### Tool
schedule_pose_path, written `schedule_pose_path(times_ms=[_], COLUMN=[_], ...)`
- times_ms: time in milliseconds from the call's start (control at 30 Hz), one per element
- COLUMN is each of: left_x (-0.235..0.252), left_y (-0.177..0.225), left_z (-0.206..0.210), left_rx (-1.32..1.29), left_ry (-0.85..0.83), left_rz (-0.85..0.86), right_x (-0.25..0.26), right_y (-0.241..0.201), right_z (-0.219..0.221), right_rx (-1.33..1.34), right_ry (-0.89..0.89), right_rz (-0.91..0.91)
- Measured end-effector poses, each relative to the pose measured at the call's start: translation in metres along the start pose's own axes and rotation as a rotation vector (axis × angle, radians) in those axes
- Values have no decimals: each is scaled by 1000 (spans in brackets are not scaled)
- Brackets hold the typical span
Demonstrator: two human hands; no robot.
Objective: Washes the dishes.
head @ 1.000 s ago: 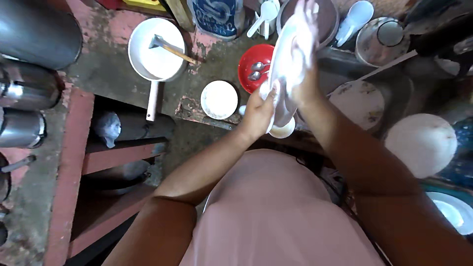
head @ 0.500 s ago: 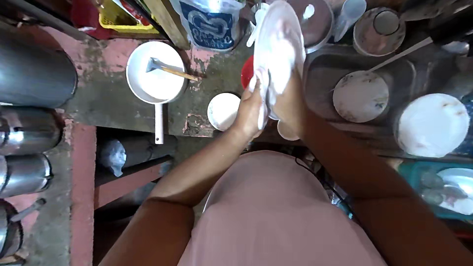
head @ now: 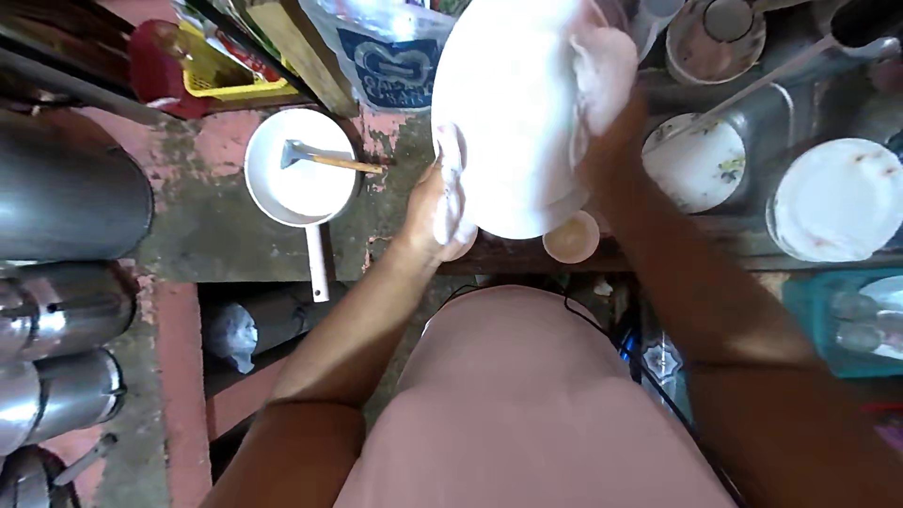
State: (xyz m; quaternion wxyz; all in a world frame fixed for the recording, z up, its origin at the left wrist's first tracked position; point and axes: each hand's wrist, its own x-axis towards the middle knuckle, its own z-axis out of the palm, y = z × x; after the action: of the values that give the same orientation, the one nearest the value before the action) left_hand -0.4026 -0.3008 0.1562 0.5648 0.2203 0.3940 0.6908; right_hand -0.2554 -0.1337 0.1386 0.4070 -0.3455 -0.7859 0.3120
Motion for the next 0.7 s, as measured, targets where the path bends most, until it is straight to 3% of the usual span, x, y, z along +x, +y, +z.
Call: schedule_pose_path(times_ms=[67, 200, 267, 333, 500, 600, 700], left_x=[3, 10, 12, 14, -9, -6, 24], left_y=[-8, -38, -42, -46, -73, -102, -140], left_z=[3, 10, 18, 26, 76, 108, 141], left_rx=[11, 50, 89, 103, 394, 610, 764], left_ry=[1, 80, 115, 111, 25, -356, -754], left_rz=[-37, -10, 78, 136, 8, 67, 242], right_x=[4, -36, -65, -90, -99, -100, -105], right_y=[-17, -47, -31, 13, 103, 137, 156], right_z=[1, 24, 24, 9, -51, -105, -180], right_rx=[-170, -142, -190, -53, 322, 758, 1138], right_ry=[-131, -254, -304, -254, 384, 574, 502], right_rz=[-89, -279, -344, -327, 313, 656, 748])
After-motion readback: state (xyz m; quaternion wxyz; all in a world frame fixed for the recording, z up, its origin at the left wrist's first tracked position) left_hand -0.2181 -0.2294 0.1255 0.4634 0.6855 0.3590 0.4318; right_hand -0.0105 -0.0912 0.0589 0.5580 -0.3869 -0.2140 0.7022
